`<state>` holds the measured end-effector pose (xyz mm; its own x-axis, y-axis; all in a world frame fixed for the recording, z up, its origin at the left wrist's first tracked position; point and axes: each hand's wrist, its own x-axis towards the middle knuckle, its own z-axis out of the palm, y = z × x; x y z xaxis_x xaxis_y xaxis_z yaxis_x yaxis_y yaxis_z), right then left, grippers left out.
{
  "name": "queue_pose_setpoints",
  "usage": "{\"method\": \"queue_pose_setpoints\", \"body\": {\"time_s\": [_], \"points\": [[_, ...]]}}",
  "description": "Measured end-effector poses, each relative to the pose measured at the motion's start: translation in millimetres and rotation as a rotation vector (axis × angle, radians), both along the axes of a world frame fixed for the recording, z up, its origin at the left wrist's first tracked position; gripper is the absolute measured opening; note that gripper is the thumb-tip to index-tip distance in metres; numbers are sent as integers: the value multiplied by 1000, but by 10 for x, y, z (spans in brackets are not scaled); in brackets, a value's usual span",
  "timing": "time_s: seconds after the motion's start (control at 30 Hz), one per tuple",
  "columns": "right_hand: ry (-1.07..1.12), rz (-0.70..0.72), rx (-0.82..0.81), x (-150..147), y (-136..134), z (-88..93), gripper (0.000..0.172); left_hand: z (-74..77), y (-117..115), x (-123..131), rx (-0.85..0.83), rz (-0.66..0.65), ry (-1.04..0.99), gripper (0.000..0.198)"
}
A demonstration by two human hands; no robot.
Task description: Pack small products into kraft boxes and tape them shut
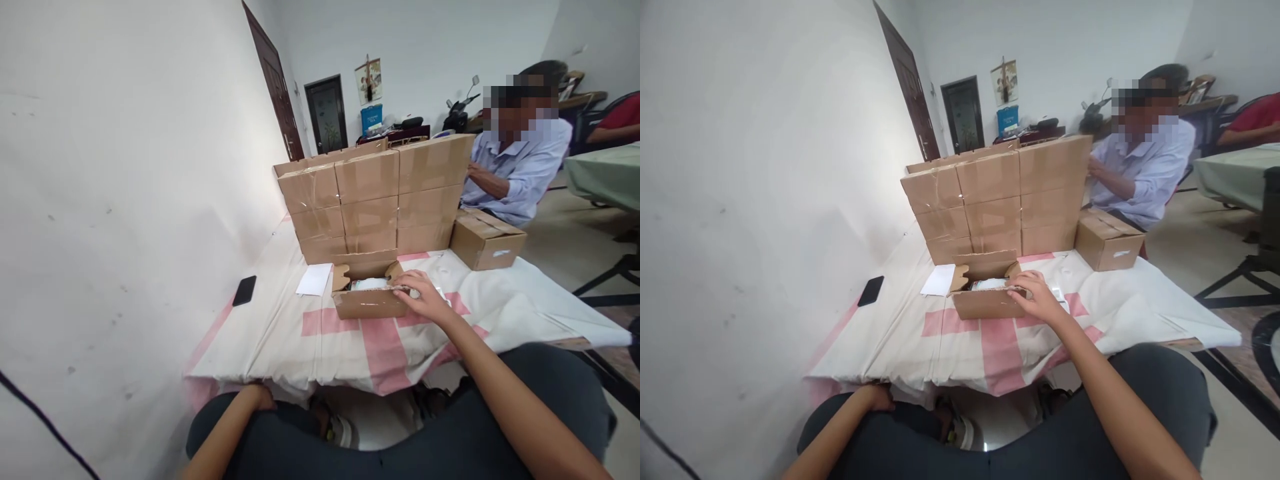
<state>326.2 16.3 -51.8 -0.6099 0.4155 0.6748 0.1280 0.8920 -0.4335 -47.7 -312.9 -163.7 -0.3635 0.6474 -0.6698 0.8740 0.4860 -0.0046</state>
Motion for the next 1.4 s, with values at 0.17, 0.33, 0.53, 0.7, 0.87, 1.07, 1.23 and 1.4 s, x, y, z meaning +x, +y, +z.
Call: {"method": "queue_pose_setpoints", "body": {"time_s": [0.17, 0.33, 0.53, 0.7, 0.87, 1.07, 1.23, 1.4], "points": [[106, 159, -165, 89, -27, -66, 19, 293, 54, 530, -67, -152, -171, 30], [96, 136, -194, 148, -116, -38, 23, 1039, 363, 985, 273, -274, -653, 31], [207, -168, -194, 8, -203, -67, 23, 1643, 1359, 873, 1075, -152, -565, 27], [227, -238, -289, -106, -179, -219, 21, 1165, 1708, 850, 1369, 35, -593, 17], [262, -238, -298, -124, -196, -302, 22, 737, 1539, 776, 1385, 60, -639, 39], [283, -163, -377, -148, -174, -303, 24, 605, 1519, 821, 1389, -104, -639, 64], [291, -100, -461, -147, -119, -377, 49, 600, 1547, 817, 1414, -262, -499, 49], [338, -22, -567, -173, -76, -454, 63, 628, 1539, 786, 1479, -305, -456, 32]]}}
